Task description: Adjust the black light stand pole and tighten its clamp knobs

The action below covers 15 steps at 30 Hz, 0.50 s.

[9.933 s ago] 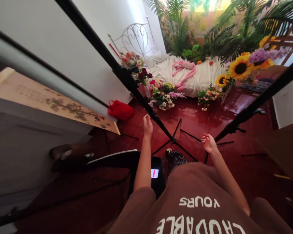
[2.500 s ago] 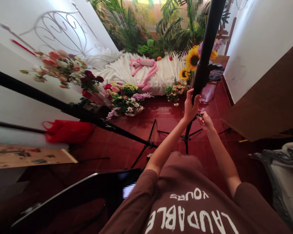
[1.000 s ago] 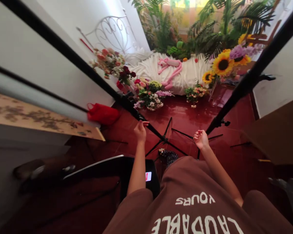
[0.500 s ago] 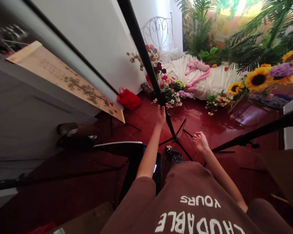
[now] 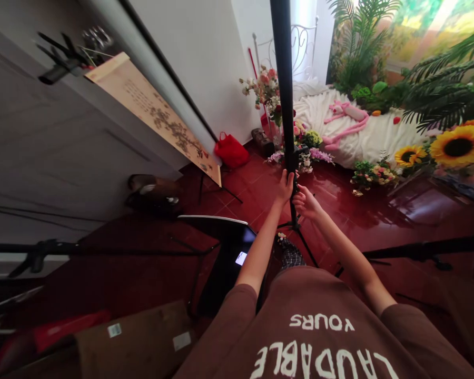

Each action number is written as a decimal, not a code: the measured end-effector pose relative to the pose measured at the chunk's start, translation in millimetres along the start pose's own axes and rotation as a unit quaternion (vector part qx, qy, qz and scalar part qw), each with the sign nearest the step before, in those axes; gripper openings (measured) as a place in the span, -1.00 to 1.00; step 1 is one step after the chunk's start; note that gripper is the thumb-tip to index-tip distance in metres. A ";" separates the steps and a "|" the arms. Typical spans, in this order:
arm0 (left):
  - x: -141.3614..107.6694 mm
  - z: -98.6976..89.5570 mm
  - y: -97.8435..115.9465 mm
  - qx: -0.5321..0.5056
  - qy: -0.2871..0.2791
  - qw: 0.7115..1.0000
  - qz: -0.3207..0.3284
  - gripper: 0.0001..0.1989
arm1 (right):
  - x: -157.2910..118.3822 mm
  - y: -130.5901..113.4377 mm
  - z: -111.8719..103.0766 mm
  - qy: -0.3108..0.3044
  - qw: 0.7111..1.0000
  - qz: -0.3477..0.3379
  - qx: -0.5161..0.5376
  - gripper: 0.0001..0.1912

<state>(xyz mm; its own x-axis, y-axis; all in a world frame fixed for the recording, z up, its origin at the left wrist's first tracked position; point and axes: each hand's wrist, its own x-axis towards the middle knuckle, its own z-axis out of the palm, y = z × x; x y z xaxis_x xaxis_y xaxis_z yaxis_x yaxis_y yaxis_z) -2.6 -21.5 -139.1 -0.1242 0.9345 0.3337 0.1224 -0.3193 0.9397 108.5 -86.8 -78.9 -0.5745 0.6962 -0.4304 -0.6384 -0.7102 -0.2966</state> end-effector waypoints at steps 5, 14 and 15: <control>-1.0 -0.4 3.1 -0.015 0.018 1.000 -0.013 -0.45 | 10.7 3.1 -1.1 -0.009 1.000 -0.021 0.021 -0.47; 4.2 -12.3 13.1 -0.066 -0.043 0.997 -0.022 -0.45 | 29.3 1.5 -7.2 0.026 0.970 -0.154 -0.188 -0.58; 4.7 -13.3 13.1 -0.069 -0.048 0.996 -0.022 -0.46 | 29.3 -1.6 -8.2 0.047 0.942 -0.200 -0.267 -0.60</control>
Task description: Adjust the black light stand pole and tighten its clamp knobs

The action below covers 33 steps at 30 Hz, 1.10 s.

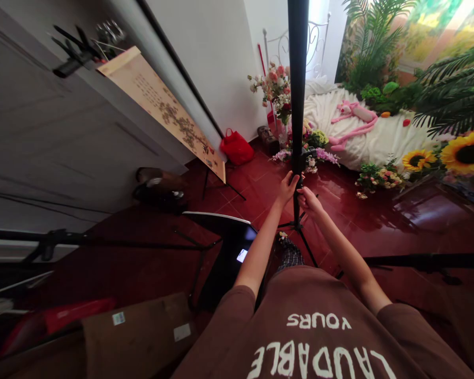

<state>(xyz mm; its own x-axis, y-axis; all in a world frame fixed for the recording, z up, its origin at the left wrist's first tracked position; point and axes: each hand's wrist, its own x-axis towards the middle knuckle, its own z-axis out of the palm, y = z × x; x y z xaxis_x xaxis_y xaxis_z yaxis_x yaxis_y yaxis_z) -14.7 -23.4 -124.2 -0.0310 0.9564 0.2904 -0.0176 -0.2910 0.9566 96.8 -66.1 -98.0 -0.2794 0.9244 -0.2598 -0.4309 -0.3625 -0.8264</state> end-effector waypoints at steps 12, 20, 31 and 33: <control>-5.6 6.5 -9.2 0.058 0.047 0.997 0.029 -0.50 | -5.7 -35.2 -1.3 0.052 0.747 -0.188 -0.636 -0.65; -8.1 0.8 5.8 0.186 0.063 0.977 0.085 -0.60 | -2.9 -29.6 -4.5 0.055 0.753 -0.189 -0.628 -0.66; 12.6 16.7 10.0 0.214 0.115 0.962 0.128 -0.59 | -0.6 -30.7 -7.5 0.037 0.755 -0.194 -0.626 -0.70; 18.8 23.3 19.9 0.185 0.138 0.964 0.129 -0.59 | 0.4 -30.1 -8.0 0.038 0.756 -0.196 -0.624 -0.70</control>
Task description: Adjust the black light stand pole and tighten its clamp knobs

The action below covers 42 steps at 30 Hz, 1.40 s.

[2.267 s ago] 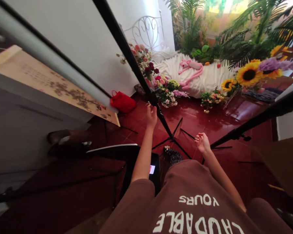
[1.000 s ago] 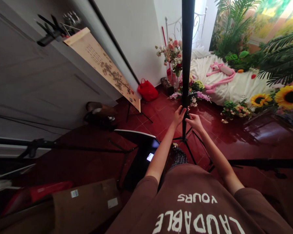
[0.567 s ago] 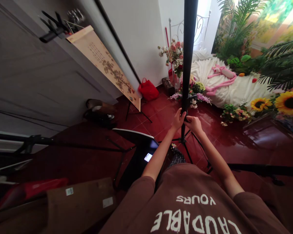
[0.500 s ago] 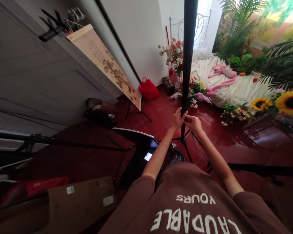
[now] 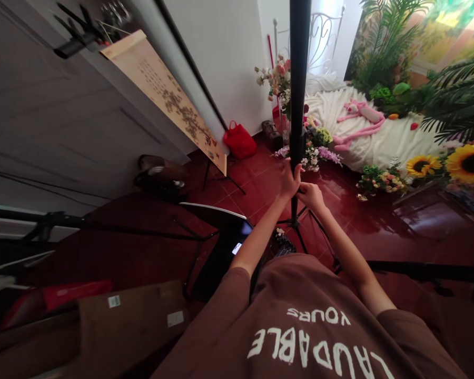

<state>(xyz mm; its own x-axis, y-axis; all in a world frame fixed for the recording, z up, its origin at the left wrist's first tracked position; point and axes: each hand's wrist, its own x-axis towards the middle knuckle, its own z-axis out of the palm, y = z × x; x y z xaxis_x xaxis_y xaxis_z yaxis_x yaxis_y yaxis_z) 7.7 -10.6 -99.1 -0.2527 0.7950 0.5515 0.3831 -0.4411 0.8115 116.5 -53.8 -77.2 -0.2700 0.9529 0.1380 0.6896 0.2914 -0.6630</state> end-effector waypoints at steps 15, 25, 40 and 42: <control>64.4 -6.8 61.1 -0.186 -0.018 0.981 0.052 -0.58 | -22.1 17.0 16.7 0.076 0.983 0.048 0.158 -0.50; 42.7 -6.3 42.7 -0.167 -0.018 0.985 0.029 -0.62 | -23.7 -20.5 33.9 -0.084 0.558 0.224 0.795 -0.55; 13.0 -6.7 20.9 -0.111 -0.033 0.993 -0.028 -0.59 | -16.5 -41.5 35.1 0.023 0.517 0.266 0.813 -0.55; 1.1 -8.8 11.3 -0.089 -0.050 0.994 -0.041 -0.58 | -16.8 -39.5 35.8 0.027 0.561 0.264 0.784 -0.55</control>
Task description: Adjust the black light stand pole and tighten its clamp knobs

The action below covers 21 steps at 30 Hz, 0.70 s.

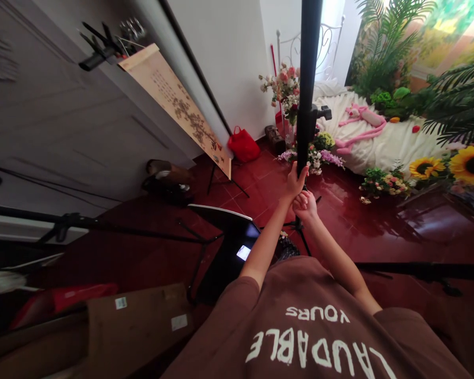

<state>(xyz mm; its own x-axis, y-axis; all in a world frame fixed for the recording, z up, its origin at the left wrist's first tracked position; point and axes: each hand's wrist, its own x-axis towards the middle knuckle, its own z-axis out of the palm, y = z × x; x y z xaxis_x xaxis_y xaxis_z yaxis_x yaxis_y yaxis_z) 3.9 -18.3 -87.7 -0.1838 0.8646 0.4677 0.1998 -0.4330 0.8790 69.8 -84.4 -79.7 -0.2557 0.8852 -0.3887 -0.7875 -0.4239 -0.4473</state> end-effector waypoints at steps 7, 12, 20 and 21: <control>-11.7 -10.6 -14.4 0.005 -0.045 0.999 -0.029 -0.57 | 7.4 -1.5 -14.8 -0.141 0.988 -0.049 0.040 -0.62; -21.3 -11.1 -18.0 -0.017 -0.049 0.998 -0.030 -0.52 | -5.6 -11.2 -22.7 -0.223 0.964 0.032 0.142 -0.79; -68.6 -1.2 -23.0 -0.024 0.048 0.997 -0.061 -0.49 | -81.9 -31.2 -106.6 -0.140 0.985 0.053 0.081 -0.69; -79.9 -0.4 -30.1 -0.019 0.054 0.995 -0.080 -0.49 | -91.8 -32.7 -123.3 -0.116 0.989 0.054 0.071 -0.68</control>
<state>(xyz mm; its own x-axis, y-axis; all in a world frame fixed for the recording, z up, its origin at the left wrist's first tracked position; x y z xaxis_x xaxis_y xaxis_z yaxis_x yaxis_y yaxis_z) 12.2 -74.4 -151.4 -0.3138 0.8912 0.3275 0.1227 -0.3040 0.9447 188.1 -175.4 -128.6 -0.4519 0.8633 -0.2248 -0.8150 -0.5020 -0.2895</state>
